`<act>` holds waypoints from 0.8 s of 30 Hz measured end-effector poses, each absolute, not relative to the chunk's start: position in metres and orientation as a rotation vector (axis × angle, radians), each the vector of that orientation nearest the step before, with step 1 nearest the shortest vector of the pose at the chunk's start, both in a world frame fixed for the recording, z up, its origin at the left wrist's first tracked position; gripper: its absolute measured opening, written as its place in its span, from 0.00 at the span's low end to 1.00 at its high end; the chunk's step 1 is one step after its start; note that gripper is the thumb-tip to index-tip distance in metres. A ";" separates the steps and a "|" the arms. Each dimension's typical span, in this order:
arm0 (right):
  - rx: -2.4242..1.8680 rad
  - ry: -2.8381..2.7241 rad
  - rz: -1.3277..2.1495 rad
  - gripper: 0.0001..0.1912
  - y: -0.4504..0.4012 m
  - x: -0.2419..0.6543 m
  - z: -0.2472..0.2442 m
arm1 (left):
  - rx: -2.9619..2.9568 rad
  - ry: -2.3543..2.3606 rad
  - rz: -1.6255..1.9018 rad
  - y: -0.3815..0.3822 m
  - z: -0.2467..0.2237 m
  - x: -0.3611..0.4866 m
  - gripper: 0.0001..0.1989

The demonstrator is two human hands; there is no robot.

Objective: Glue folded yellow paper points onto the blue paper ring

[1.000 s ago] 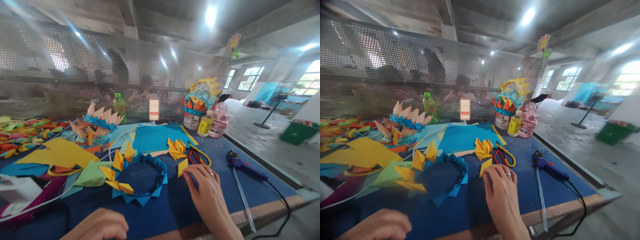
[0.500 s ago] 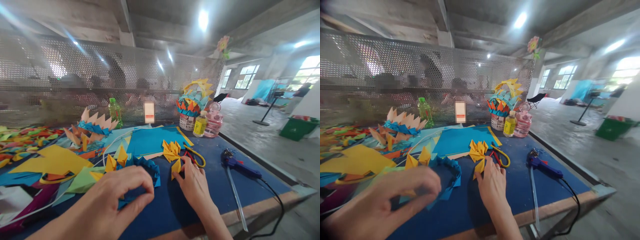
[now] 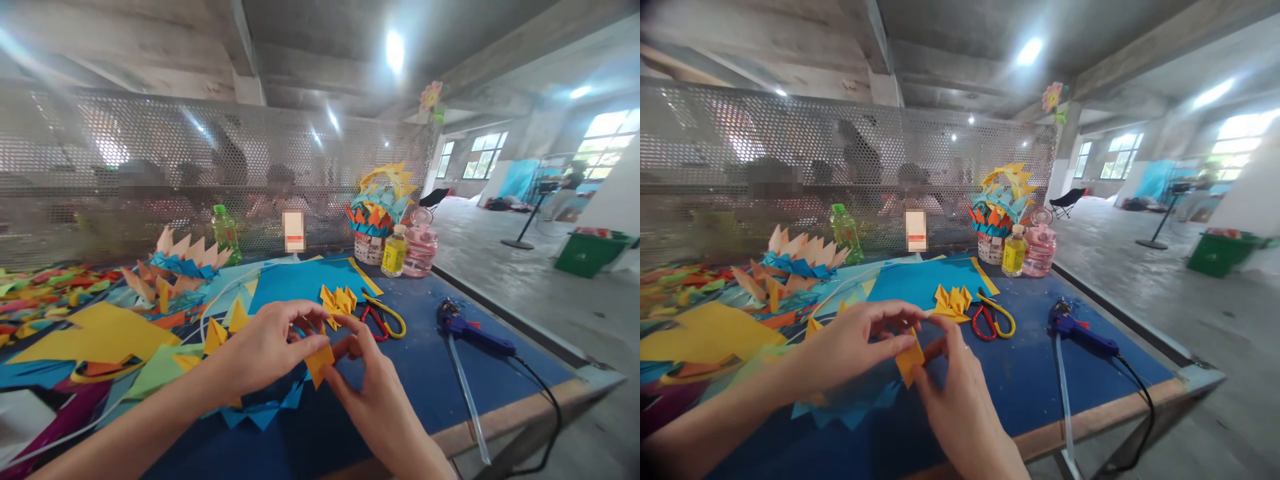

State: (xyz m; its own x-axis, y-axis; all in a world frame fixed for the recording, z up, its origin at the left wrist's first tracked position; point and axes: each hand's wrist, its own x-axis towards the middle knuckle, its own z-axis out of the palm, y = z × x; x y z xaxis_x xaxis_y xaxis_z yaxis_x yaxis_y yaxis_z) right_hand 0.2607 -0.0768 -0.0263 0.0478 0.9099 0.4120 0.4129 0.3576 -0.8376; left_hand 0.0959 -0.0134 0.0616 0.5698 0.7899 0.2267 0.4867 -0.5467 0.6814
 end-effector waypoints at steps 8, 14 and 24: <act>-1.205 -1.529 0.718 0.15 -0.071 0.248 -0.029 | 1.903 1.072 0.691 -0.002 0.059 0.084 0.13; -1.277 -1.495 0.750 0.14 -0.072 0.246 -0.032 | 1.789 1.087 0.723 -0.001 0.061 0.085 0.13; -1.208 -1.561 0.466 0.08 -0.076 0.246 -0.034 | 1.806 1.033 0.592 -0.010 0.059 0.087 0.12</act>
State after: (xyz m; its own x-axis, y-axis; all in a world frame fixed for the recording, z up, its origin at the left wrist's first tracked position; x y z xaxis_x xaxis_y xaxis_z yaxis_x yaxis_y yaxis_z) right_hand 0.2464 -0.0758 -0.0341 0.0701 0.8673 0.4929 0.4547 0.4120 -0.7896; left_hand 0.0867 -0.0099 0.0591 0.5279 0.8483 -0.0405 0.3946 -0.2028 0.8962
